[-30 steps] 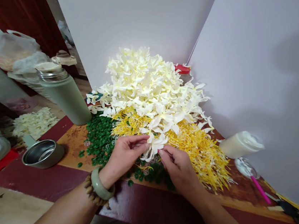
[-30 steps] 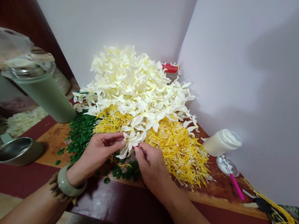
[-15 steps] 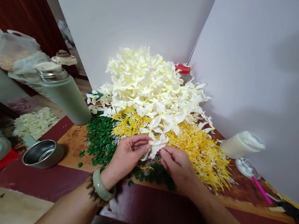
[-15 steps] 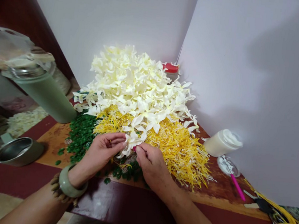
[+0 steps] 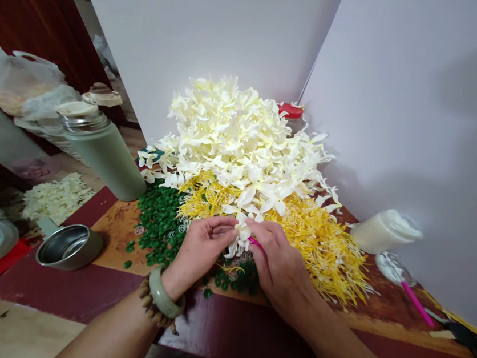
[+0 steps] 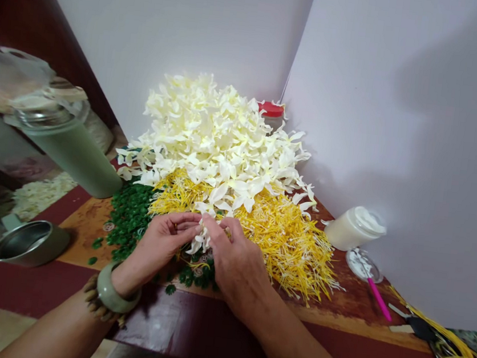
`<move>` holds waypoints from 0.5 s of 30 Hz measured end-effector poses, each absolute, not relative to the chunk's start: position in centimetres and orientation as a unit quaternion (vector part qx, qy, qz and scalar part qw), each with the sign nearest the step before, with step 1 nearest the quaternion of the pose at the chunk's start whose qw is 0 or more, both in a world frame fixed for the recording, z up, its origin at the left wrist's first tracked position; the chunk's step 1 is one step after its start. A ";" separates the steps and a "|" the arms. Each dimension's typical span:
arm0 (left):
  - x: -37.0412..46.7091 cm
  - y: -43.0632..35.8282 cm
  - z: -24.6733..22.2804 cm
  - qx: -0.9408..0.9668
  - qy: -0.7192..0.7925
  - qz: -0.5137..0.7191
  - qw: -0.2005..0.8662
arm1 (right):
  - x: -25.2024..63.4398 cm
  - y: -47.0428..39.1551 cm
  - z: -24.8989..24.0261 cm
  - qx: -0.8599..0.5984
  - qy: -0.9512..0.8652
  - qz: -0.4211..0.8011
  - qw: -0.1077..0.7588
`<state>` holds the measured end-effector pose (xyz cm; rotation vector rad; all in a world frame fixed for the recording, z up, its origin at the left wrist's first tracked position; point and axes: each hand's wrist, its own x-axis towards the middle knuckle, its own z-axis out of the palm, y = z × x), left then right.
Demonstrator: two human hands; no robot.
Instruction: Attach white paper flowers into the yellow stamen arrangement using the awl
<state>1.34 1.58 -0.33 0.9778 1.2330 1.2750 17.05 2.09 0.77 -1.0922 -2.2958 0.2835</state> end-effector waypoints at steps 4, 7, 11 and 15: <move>1.5 1.5 0.0 0.398 0.519 0.530 0.540 | 17.2 2.2 0.3 -0.398 -0.878 0.099 0.247; 1.5 1.5 0.1 0.398 0.519 0.528 0.542 | 17.1 2.3 0.3 -0.396 -0.872 0.135 0.256; 1.5 1.4 0.1 0.403 0.509 0.527 0.549 | 17.1 2.4 0.8 -0.411 -0.833 0.182 0.322; 1.6 1.5 0.1 0.411 0.503 0.525 0.550 | 17.3 2.5 1.1 -0.423 -0.803 0.228 0.354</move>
